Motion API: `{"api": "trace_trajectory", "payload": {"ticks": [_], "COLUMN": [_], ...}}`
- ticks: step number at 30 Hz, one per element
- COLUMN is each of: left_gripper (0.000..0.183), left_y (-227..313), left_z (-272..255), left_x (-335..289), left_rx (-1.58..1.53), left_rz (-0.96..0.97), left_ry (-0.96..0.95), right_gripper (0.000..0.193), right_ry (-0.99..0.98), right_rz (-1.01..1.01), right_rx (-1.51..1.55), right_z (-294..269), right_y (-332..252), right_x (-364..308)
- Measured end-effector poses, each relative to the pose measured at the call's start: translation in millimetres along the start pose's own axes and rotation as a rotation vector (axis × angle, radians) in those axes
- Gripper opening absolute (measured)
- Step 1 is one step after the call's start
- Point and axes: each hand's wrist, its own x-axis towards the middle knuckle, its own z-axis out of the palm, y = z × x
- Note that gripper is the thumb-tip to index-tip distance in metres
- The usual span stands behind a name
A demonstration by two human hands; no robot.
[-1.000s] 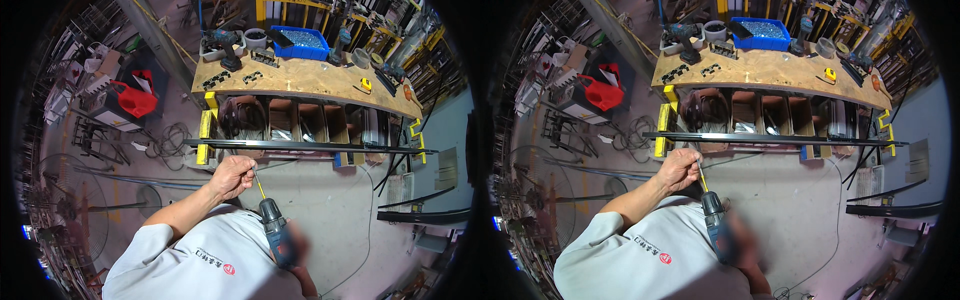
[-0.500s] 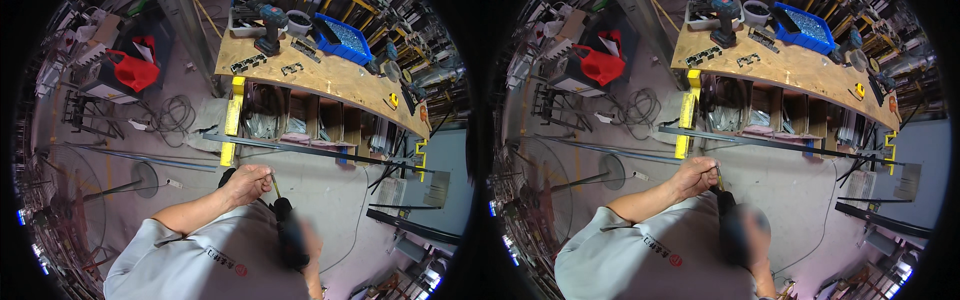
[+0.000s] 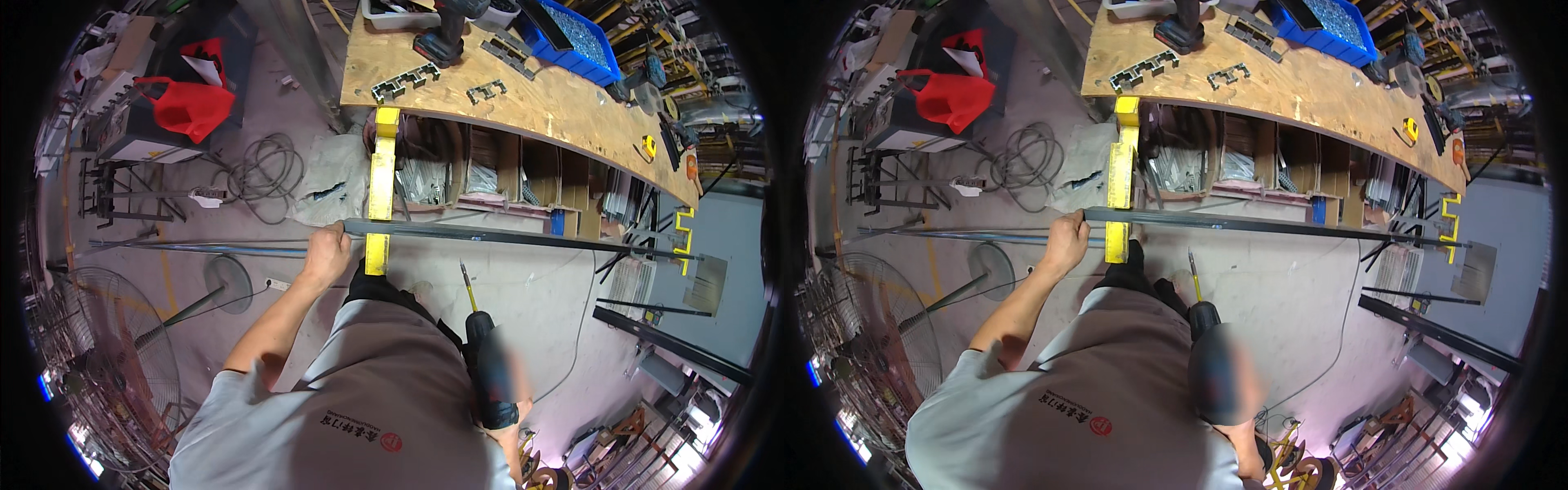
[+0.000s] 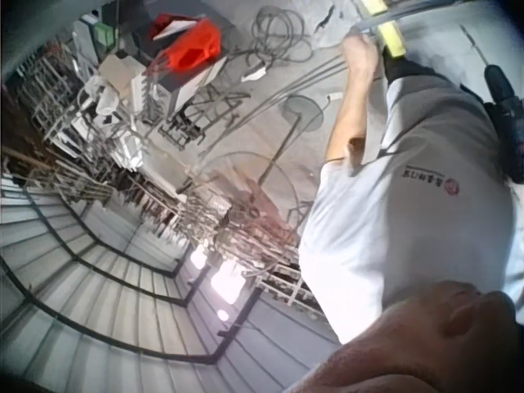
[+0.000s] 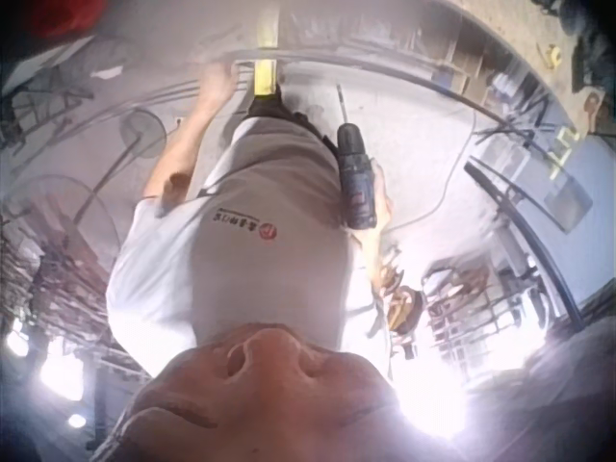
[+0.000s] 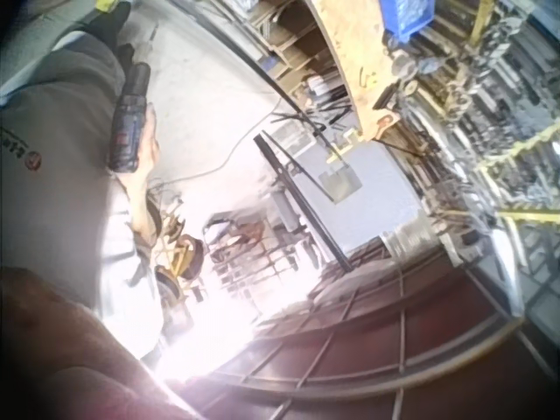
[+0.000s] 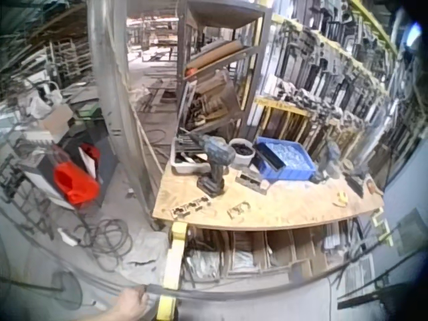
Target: The person uses a power drill to drive screws into a long black metal bar while it is resting on a yellow stand.
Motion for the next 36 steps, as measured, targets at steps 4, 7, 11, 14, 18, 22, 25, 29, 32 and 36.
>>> {"api": "trace_trajectory", "payload": {"ticks": [4,7,11,14,18,22,25,29,32,36], "left_gripper": [0.014,0.030,0.045,0.046,0.039,0.035,0.032,0.034,0.034,0.036], "left_y": [20.6,42.4,60.6,50.5,37.2,30.0,30.3,25.2,26.8,25.9], "left_z": [-9.3,-23.3,-4.7,14.2,30.0,31.8,32.2,35.5,29.1,29.7], "left_x": [11.3,22.2,46.7,56.4,59.4,63.7,62.7,60.2,62.5,63.0], "left_rx": [0.154,0.120,0.051,0.056,-0.038,-0.151,-0.121,-0.176,-0.217,-0.199], "left_rz": [-0.005,0.318,0.622,0.638,0.676,0.678,0.709,0.724,0.752,0.745], "left_ry": [-0.045,0.055,-0.134,-0.203,-0.197,-0.233,-0.221,-0.117,-0.096,-0.108], "right_gripper": [0.069,0.065,0.060,0.059,0.067,0.076,0.079,0.082,0.082,0.083], "right_ry": [-0.010,0.025,0.086,0.083,0.027,-0.032,-0.085,-0.157,-0.180,-0.220], "right_rz": [0.028,0.052,0.091,0.036,0.014,0.022,0.043,0.112,0.127,0.139], "right_rx": [-0.012,0.004,0.037,-0.054,-0.066,-0.044,-0.013,-0.045,-0.100,-0.110], "right_z": [-1.9,2.4,8.0,11.1,17.9,33.1,45.4,59.8,65.8,69.7], "right_y": [-14.2,-19.3,-34.8,-45.3,-57.5,-59.0,-60.2,-63.7,-71.4,-74.9], "right_x": [4.2,7.3,27.9,37.8,58.9,76.2,88.4,104.3,114.6,124.8]}}
